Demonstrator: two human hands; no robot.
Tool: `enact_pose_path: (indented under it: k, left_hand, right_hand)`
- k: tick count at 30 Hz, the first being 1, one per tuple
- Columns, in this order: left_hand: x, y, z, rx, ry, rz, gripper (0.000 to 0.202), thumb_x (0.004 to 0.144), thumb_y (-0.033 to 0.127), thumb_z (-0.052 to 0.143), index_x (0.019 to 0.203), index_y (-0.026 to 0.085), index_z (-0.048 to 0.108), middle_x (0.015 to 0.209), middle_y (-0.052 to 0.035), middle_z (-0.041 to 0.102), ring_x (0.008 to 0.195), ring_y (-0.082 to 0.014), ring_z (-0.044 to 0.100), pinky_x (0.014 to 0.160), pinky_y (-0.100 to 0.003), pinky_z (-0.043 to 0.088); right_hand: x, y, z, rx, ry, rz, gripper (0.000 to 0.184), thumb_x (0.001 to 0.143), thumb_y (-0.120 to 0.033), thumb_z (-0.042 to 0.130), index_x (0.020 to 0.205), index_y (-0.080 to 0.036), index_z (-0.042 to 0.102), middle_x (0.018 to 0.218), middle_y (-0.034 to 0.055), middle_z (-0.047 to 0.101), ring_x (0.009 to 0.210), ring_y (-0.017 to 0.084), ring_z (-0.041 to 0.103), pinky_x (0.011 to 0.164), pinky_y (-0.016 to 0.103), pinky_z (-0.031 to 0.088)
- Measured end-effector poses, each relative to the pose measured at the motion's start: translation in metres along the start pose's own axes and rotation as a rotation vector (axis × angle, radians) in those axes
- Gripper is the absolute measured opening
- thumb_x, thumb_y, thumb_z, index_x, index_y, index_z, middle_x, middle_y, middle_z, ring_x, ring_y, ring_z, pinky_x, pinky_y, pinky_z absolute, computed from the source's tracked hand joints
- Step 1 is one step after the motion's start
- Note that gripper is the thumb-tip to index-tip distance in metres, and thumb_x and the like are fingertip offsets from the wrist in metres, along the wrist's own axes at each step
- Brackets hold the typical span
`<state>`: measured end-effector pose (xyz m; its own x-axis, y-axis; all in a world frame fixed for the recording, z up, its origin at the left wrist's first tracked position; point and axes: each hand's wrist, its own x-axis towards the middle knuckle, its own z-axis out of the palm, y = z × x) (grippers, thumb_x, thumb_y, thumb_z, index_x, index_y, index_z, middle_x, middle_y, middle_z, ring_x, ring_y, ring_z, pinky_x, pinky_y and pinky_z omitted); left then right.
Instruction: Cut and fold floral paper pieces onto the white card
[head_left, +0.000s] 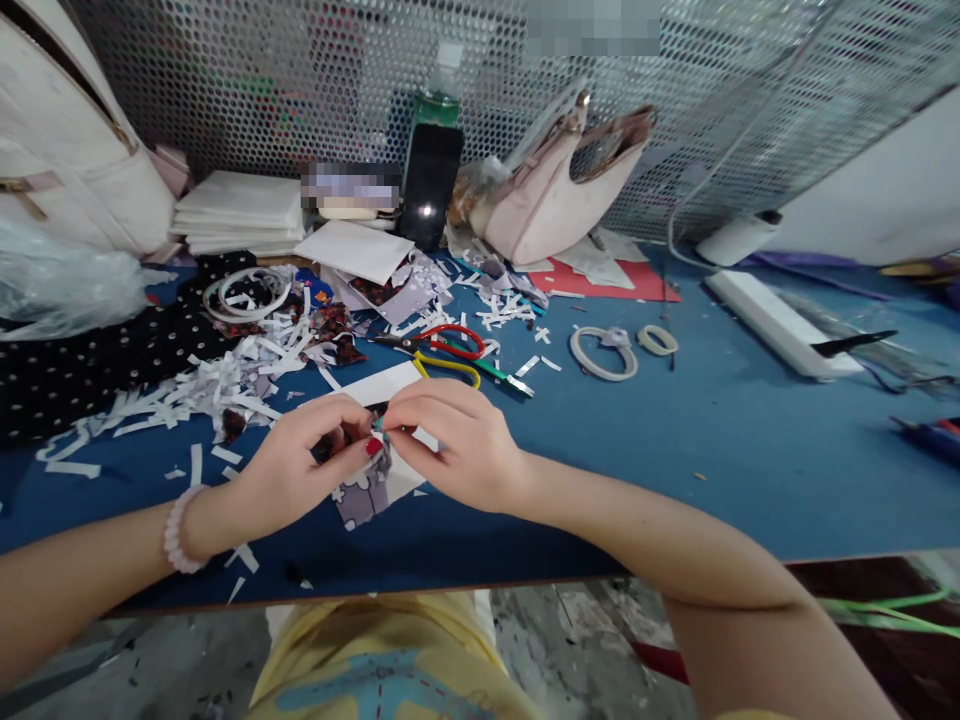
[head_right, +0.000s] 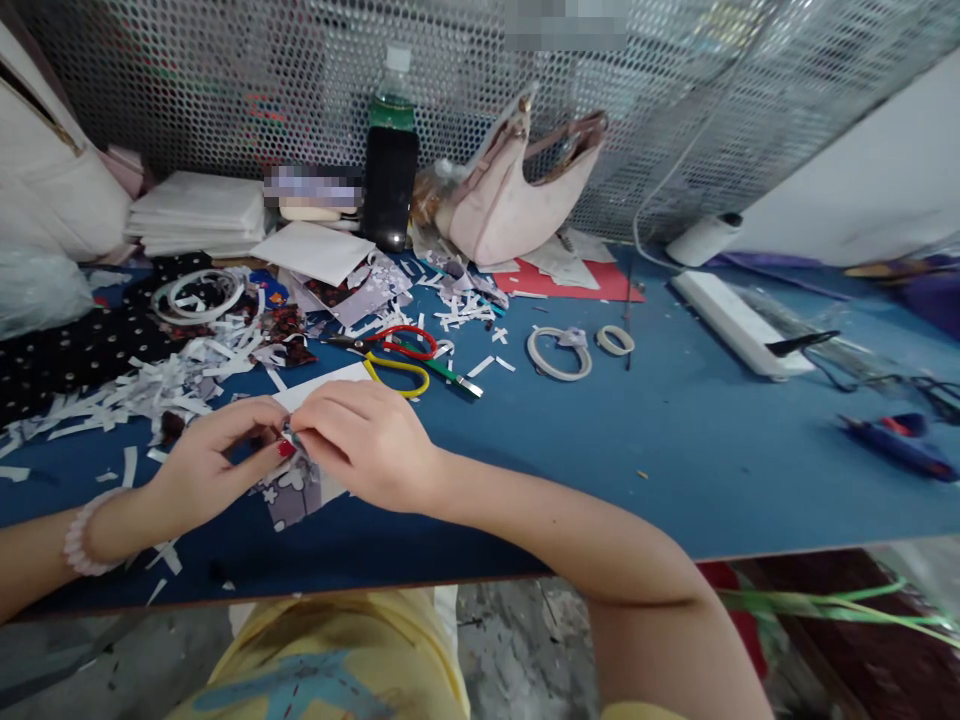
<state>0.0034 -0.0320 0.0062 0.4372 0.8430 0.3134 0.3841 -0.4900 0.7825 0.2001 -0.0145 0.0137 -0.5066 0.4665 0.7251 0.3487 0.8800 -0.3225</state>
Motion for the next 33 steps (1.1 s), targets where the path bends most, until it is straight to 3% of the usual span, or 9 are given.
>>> enact_pose_path:
  k: [5, 10, 15, 25, 33]
  left_hand:
    - [0.0006, -0.0006, 0.0008, -0.149, 0.009, -0.029, 0.011, 0.088, 0.025, 0.056, 0.081, 0.018, 0.06, 0.077, -0.0024, 0.062, 0.068, -0.0113, 0.059, 0.059, -0.019, 0.05]
    - [0.001, -0.0022, 0.0013, -0.372, -0.023, -0.144, 0.019, 0.089, 0.038, 0.06, 0.087, 0.019, 0.057, 0.075, -0.0007, 0.06, 0.063, -0.0106, 0.059, 0.055, -0.019, 0.051]
    - [0.0009, -0.0083, 0.0026, -0.428, -0.013, -0.142, 0.027, 0.088, 0.047, 0.06, 0.088, 0.019, 0.06, 0.078, -0.002, 0.062, 0.063, -0.0109, 0.058, 0.054, -0.02, 0.051]
    - [0.0006, -0.0057, 0.0024, -0.263, 0.004, -0.029, 0.004, 0.086, 0.02, 0.057, 0.086, 0.018, 0.061, 0.082, -0.0012, 0.064, 0.071, -0.0104, 0.061, 0.061, -0.017, 0.05]
    - [0.0004, -0.0075, 0.0004, -0.14, 0.026, 0.135, 0.008, 0.087, 0.013, 0.054, 0.088, 0.018, 0.06, 0.088, -0.0036, 0.062, 0.08, -0.0124, 0.06, 0.069, -0.021, 0.05]
  right_hand:
    - [0.0, -0.0026, 0.0013, 0.023, 0.014, -0.014, 0.012, 0.091, -0.015, 0.052, 0.086, -0.018, 0.062, 0.08, 0.0036, 0.071, 0.077, 0.013, 0.067, 0.068, 0.026, 0.054]
    - [-0.0001, -0.0024, 0.0019, 0.064, 0.01, -0.041, 0.008, 0.09, -0.015, 0.054, 0.091, -0.015, 0.062, 0.082, 0.0056, 0.07, 0.08, 0.014, 0.066, 0.072, 0.025, 0.054]
    - [-0.0004, 0.0002, 0.0025, 0.08, -0.002, -0.065, 0.007, 0.09, -0.015, 0.056, 0.092, -0.014, 0.062, 0.086, 0.0072, 0.07, 0.083, 0.015, 0.065, 0.075, 0.026, 0.053]
    - [0.002, -0.0037, 0.0033, 0.164, -0.043, -0.043, 0.01, 0.092, -0.014, 0.054, 0.084, -0.016, 0.061, 0.084, 0.0051, 0.063, 0.078, 0.012, 0.058, 0.07, 0.024, 0.049]
    - [0.0054, -0.0038, -0.0008, 0.28, -0.08, 0.08, 0.014, 0.091, -0.008, 0.052, 0.08, -0.018, 0.053, 0.082, 0.002, 0.057, 0.079, 0.011, 0.054, 0.07, 0.023, 0.048]
